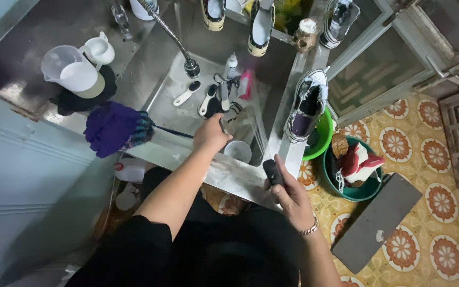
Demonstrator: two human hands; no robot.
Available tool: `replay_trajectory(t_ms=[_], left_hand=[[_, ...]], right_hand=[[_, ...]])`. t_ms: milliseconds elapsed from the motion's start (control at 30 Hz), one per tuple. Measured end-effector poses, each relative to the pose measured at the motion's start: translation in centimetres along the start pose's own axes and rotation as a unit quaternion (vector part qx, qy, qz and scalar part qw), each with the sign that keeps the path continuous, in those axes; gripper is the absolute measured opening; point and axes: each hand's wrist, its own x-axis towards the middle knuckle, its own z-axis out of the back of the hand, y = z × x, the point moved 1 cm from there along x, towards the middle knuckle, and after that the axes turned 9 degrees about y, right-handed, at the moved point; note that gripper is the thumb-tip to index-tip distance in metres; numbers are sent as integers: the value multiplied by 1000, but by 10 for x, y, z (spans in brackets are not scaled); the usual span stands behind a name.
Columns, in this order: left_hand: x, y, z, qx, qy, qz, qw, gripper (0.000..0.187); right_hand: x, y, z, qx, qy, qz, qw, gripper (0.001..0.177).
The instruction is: Cleaning shoe insoles and sneakers using a brush and cleaning solution in a sink.
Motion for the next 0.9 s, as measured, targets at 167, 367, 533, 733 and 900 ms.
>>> replay_trajectory(t_ms=[167, 367, 533, 733, 900], left_hand=[[-2, 3, -3, -9, -4, -13, 1000, 74], [-1, 2, -2, -23, -12, -14, 1000, 75], [8, 7, -5, -23, -9, -5, 1000, 78], [0, 0, 3, -24, 2, 11, 1000, 74], [9, 5, -3, -5, -4, 25, 1000, 63]], right_hand=[[5, -3, -3, -4, -51, -41, 998, 66], [9, 4, -14, -43, -63, -57, 995, 67], [17, 13, -22, -165, -87, -88, 979, 68], [13, -2, -15, -108, -86, -130, 982, 63], [9, -34, 3, -31, -94, -62, 993, 53]])
